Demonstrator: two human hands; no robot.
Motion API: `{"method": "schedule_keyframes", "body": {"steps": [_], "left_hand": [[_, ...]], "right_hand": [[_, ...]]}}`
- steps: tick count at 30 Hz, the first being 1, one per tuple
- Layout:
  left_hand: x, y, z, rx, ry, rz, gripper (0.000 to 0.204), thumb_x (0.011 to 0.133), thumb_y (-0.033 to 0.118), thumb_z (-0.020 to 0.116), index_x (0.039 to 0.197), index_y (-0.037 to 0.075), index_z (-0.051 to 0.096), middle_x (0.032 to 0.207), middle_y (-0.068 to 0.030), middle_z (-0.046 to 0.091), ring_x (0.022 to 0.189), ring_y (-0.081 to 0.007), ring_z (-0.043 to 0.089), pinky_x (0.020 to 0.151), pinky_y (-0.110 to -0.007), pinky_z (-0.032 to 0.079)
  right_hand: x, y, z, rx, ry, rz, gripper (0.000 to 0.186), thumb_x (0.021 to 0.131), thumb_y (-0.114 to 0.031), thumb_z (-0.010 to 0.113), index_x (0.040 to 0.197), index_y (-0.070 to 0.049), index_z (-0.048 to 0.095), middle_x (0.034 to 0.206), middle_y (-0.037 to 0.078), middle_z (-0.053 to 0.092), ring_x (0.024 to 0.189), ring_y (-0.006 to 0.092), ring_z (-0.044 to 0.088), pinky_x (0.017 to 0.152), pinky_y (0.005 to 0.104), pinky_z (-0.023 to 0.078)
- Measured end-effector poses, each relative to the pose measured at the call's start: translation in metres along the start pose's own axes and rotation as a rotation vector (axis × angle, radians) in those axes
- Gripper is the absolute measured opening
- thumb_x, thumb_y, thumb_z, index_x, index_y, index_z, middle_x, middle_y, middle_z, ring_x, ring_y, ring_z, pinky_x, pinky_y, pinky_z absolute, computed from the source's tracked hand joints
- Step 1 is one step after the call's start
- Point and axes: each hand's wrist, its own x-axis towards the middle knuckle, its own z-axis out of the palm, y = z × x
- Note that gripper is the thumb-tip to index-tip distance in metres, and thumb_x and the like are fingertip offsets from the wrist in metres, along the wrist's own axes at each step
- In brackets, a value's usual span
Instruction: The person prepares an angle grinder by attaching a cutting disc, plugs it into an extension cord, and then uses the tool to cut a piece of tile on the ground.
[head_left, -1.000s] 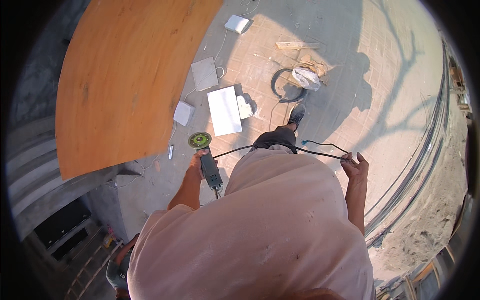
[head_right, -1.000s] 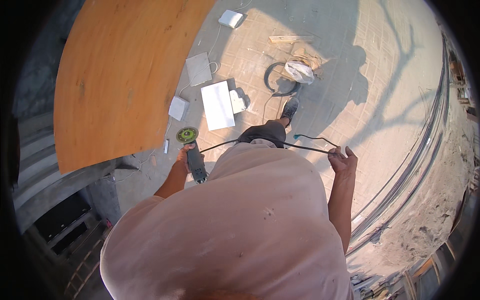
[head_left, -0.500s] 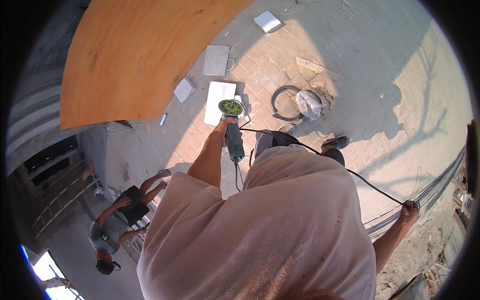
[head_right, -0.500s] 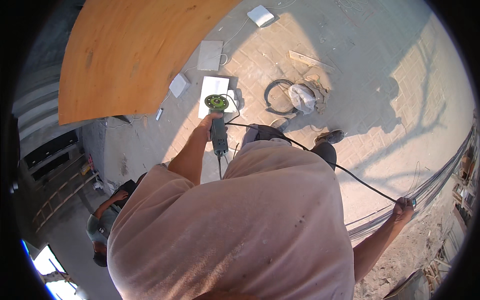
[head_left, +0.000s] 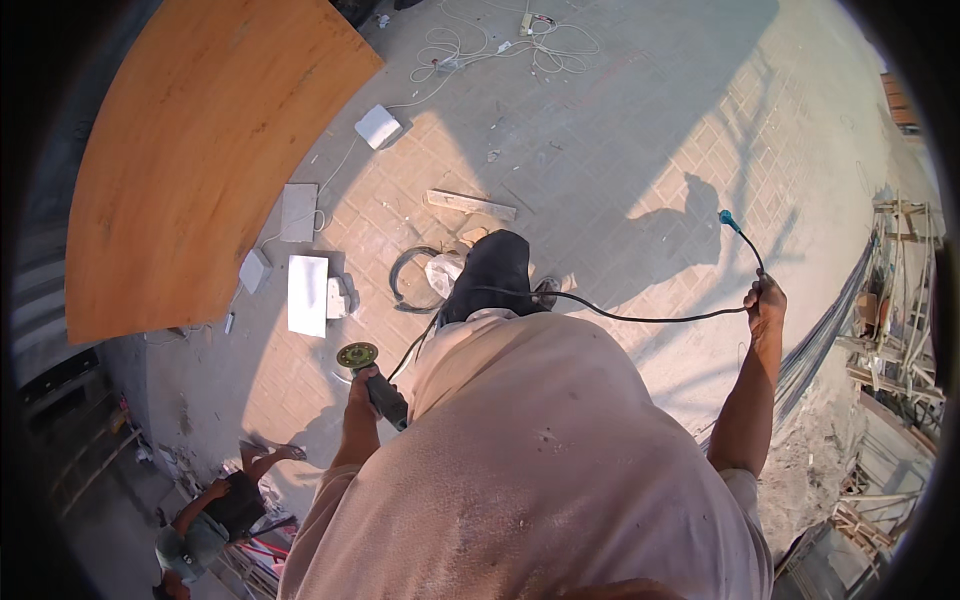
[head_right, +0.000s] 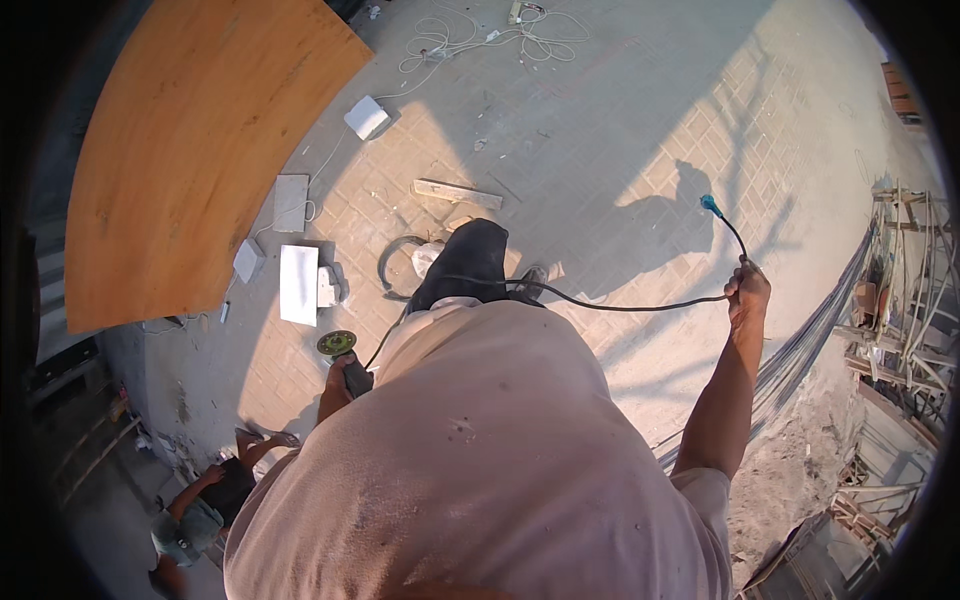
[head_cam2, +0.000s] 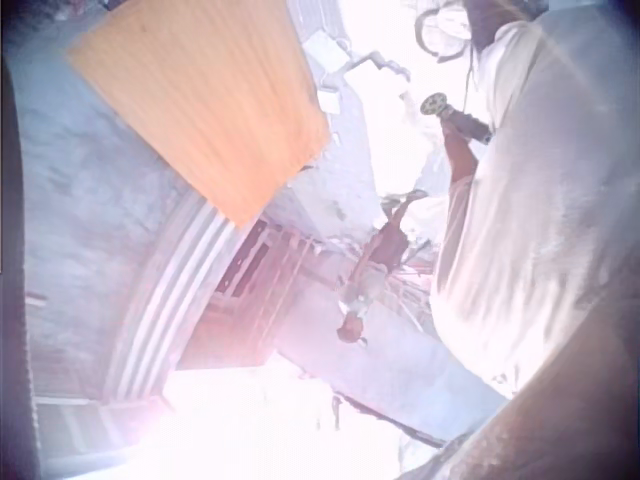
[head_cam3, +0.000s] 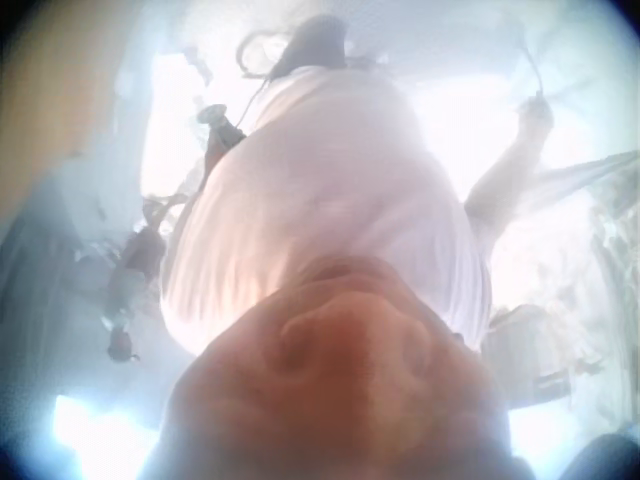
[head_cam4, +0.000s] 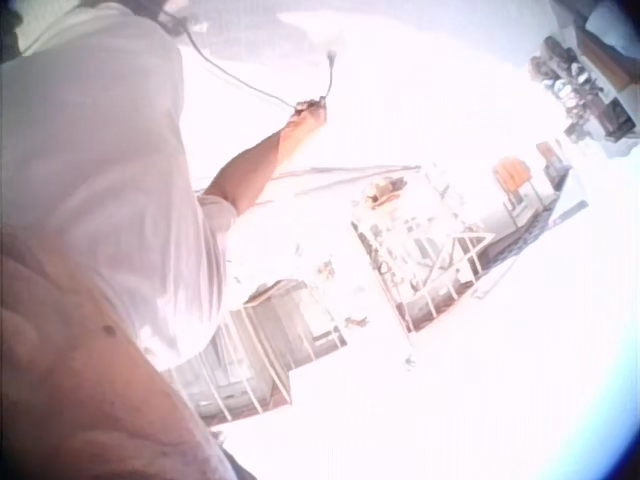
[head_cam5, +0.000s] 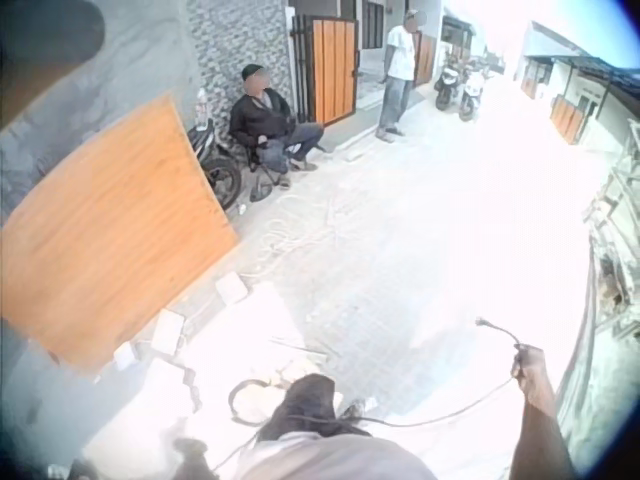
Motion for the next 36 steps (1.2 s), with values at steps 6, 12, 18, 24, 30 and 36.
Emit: {"method": "schedule_keyframes", "body": {"steps": [6, 12, 18, 24, 30, 36], "left_hand": [[0.002, 0.012, 0.082, -0.158, 0.046, -0.036, 0.054, 0.072, 0.029, 0.079, 0.116, 0.014, 0.054, 0.095, -0.0158, 0.061, 0.083, -0.0394, 0.066, 0.076, -0.063, 0.058], [0.023, 0.073, 0.177, -0.251, 0.079, 0.01, 0.045, 0.074, 0.028, 0.078, 0.11, 0.014, 0.055, 0.088, -0.0122, 0.06, 0.078, -0.0369, 0.066, 0.074, -0.059, 0.061], [0.037, 0.178, 0.323, -0.256, 0.022, 0.105, 0.044, 0.075, 0.028, 0.079, 0.109, 0.011, 0.056, 0.086, -0.0127, 0.061, 0.076, -0.0359, 0.067, 0.074, -0.06, 0.06], [0.013, 0.292, 0.485, -0.149, -0.162, 0.075, 0.044, 0.077, 0.033, 0.079, 0.106, 0.009, 0.057, 0.083, -0.0119, 0.063, 0.073, -0.0312, 0.068, 0.068, -0.05, 0.06], [0.008, 0.378, 0.645, -0.062, -0.247, 0.174, 0.043, 0.077, 0.034, 0.078, 0.109, 0.009, 0.061, 0.082, -0.0105, 0.065, 0.072, -0.0273, 0.069, 0.068, -0.047, 0.06], [0.02, 0.424, 0.768, -0.01, 0.073, 0.261, 0.051, 0.068, 0.022, 0.087, 0.111, 0.008, 0.064, 0.095, -0.0108, 0.068, 0.079, -0.027, 0.068, 0.074, -0.05, 0.057]], "right_hand": [[0.108, -0.128, 0.057, -0.125, -0.031, -0.232, 0.017, 0.098, -0.009, 0.057, 0.108, 0.002, 0.066, 0.074, 0.002, 0.055, 0.055, 0.0094, 0.045, 0.046, 0.0238, 0.037], [0.26, -0.233, 0.124, -0.25, 0.034, -0.279, 0.02, 0.1, -0.009, 0.058, 0.111, 0.006, 0.064, 0.077, 0.007, 0.061, 0.05, 0.012, 0.047, 0.042, 0.028, 0.039], [0.41, -0.321, 0.197, -0.35, 0.234, -0.254, 0.019, 0.099, -0.019, 0.065, 0.092, -0.001, 0.066, 0.065, 0.003, 0.055, 0.045, 0.0114, 0.043, 0.039, 0.0286, 0.032], [0.512, -0.34, 0.32, -0.905, 0.217, -0.561, 0.031, 0.094, -0.032, 0.075, 0.098, -0.001, 0.078, 0.067, 0.002, 0.06, 0.057, 0.0146, 0.054, 0.053, 0.0324, 0.04], [0.559, -0.312, 0.489, -1.041, -0.125, -0.527, 0.029, 0.095, -0.024, 0.067, 0.093, 0.004, 0.072, 0.065, 0.003, 0.056, 0.062, 0.0165, 0.055, 0.059, 0.0393, 0.043], [0.581, -0.314, 0.649, -0.981, -0.52, -0.244, 0.025, 0.105, -0.03, 0.058, 0.1, -0.006, 0.064, 0.06, -0.004, 0.037, 0.051, 0.0048, 0.034, 0.043, 0.0277, 0.026]]}}
